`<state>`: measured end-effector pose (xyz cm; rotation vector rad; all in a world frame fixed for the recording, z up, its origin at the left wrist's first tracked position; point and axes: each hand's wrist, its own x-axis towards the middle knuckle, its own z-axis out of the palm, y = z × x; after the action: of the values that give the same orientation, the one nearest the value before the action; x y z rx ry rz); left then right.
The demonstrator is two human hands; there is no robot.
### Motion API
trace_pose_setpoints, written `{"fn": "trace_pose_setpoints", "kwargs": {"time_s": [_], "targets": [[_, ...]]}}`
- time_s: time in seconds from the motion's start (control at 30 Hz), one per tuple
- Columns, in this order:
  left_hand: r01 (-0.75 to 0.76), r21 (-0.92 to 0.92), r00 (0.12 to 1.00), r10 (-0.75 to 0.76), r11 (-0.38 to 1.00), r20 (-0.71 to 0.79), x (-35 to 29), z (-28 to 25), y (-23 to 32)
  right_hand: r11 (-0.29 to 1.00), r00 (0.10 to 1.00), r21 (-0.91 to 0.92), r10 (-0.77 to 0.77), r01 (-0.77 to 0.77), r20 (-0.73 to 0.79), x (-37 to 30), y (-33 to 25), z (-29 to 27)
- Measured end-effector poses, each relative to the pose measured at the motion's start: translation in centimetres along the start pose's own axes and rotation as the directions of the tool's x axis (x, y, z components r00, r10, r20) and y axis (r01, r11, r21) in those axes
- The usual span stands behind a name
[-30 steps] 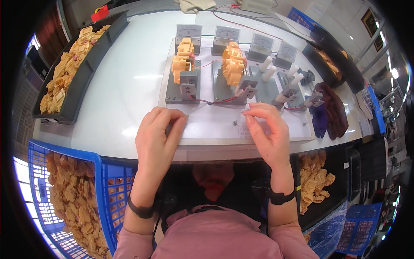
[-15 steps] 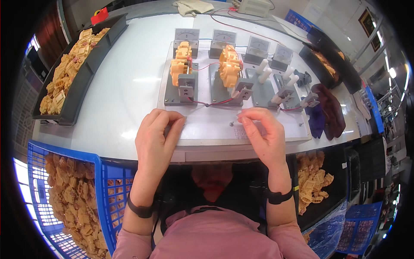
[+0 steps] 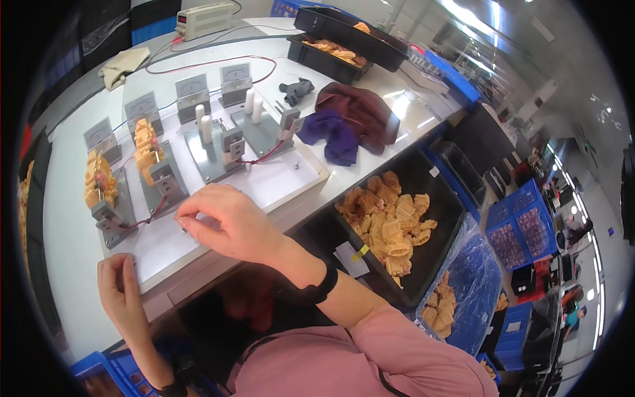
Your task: Manually assemble and test plastic electronic component housings on a testing jig.
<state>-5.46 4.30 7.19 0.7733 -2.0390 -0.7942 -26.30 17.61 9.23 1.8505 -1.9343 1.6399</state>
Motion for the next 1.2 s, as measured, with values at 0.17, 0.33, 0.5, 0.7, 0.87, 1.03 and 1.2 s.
{"fn": "trace_pose_setpoints", "kwargs": {"time_s": [0.17, 0.33, 0.5, 0.7, 0.87, 1.03, 1.2], "targets": [[0.009, 0.011, 1.000, -0.009, 1.000, -0.002, -0.1, 0.0, 0.2, 0.999, 1.000, 0.037, -0.016, 0.017, -0.013, -0.2, 0.1, -0.1], [-0.060, 0.044, 0.998, 0.061, 0.997, -0.023, -0.5, -0.8, -0.9, 0.998, 0.999, 0.053, -0.037, 0.038, -0.018, -0.1, 0.1, 0.7], [-0.112, 0.008, 0.992, 0.112, 0.994, -0.051, 0.3, 0.6, 0.0, 0.999, 0.998, 0.013, 0.050, -0.049, -0.026, 0.0, 0.3, 0.0], [-0.065, 0.012, 0.995, 0.066, 0.998, -0.069, 0.0, 0.0, 0.4, 1.000, 0.999, -0.009, 0.030, -0.030, 0.017, 0.3, 0.6, 0.2], [-0.177, 0.097, 0.982, 0.183, 0.979, -0.048, 0.3, -0.2, -1.4, 0.998, 0.999, -0.035, 0.045, -0.045, 0.002, 0.1, 0.4, 0.9], [-0.170, 0.047, 0.984, 0.172, 0.984, -0.047, -0.1, -0.6, -1.3, 0.999, 1.000, -0.049, -0.018, 0.017, -0.009, 0.0, 0.3, 1.6], [-0.102, 0.015, 0.995, 0.102, 0.995, -0.022, 0.2, 0.1, -1.2, 0.996, 0.998, -0.082, -0.027, 0.023, -0.048, -0.2, 0.4, 0.6]]}}
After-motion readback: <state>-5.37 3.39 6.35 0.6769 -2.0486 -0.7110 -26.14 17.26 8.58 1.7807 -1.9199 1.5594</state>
